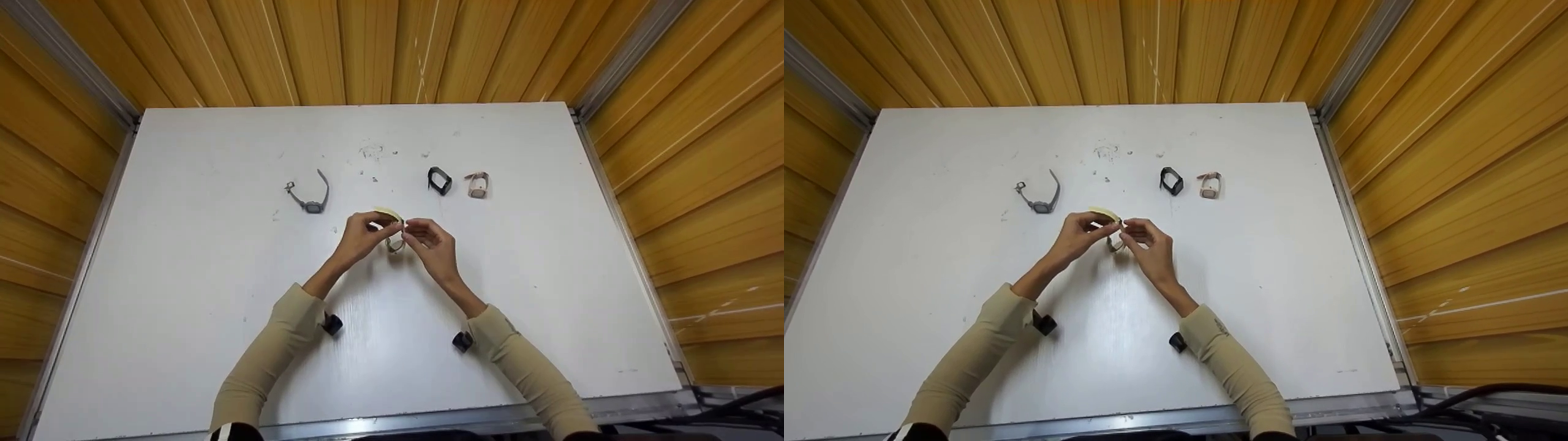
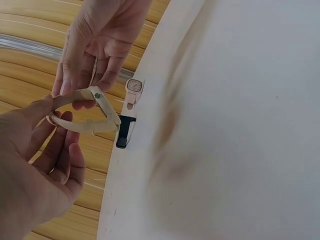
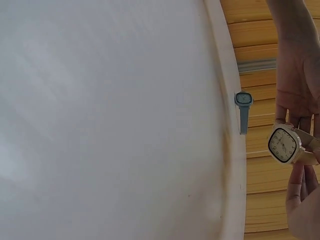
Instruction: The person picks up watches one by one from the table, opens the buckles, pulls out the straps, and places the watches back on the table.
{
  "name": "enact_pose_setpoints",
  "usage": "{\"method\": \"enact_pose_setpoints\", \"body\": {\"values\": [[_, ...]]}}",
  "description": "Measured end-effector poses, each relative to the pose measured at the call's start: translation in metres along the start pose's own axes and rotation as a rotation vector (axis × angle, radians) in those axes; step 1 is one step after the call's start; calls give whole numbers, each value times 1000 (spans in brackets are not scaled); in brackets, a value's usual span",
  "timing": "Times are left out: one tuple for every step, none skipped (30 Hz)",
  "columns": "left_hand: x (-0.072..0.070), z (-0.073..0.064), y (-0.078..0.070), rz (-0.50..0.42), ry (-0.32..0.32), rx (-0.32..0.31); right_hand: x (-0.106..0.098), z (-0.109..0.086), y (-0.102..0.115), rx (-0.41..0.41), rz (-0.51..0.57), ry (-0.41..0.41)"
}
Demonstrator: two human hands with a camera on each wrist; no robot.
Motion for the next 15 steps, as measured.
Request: {"method": "enact_pose_setpoints", "body": {"values": [[1, 0, 0, -1, 1, 0, 0, 0, 0, -7, -4, 4], [1, 0, 1, -4, 4, -2, 0, -1, 0, -11, -8, 8], [2, -1, 1, -7, 7, -4, -1, -1, -1, -13, -12, 12], [2, -1, 2, -7, 10, -4, -1, -2, -1, -16, -18, 16], [2, -1, 2, -9, 14, -4, -2, -2, -2, -16, -21, 21], [2, -2, 2, -13, 19, -3, -2, -2, -3, -18, -27, 26], [2, -2, 2, -15, 24, -1, -2, -2, -4, -19, -29, 32], [1, -2, 2, -18, 26, 0, -2, -2, -4, -21, -30, 37], [1, -2, 2, -22, 26, 2, -2, -2, -4, -23, -30, 43], [0, -2, 2, -28, 22, 3, -2, -2, -4, -23, -28, 48], [-1, -2, 2, -37, 15, 2, -2, -2, -4, -22, -22, 52], [-2, -2, 2, -42, 6, 3, -2, -2, -4, -22, -20, 55], [-3, -2, 2, -47, -7, 2, -2, -2, -4, -20, -15, 58], [-4, -2, 2, -52, -21, 2, -2, -2, -4, -19, -16, 61], [-5, -2, 1, -60, -33, 2, -2, -3, -4, -17, -17, 64]]}}
Point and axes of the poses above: each hand's wrist, its own z-axis towards the middle knuckle, its own x-axis out of the palm, y = z × x, the point moved 5 cm from there along z, towards the middle knuckle, and after that the axes turned 8 degrees about -y, right-handed, at the moved point
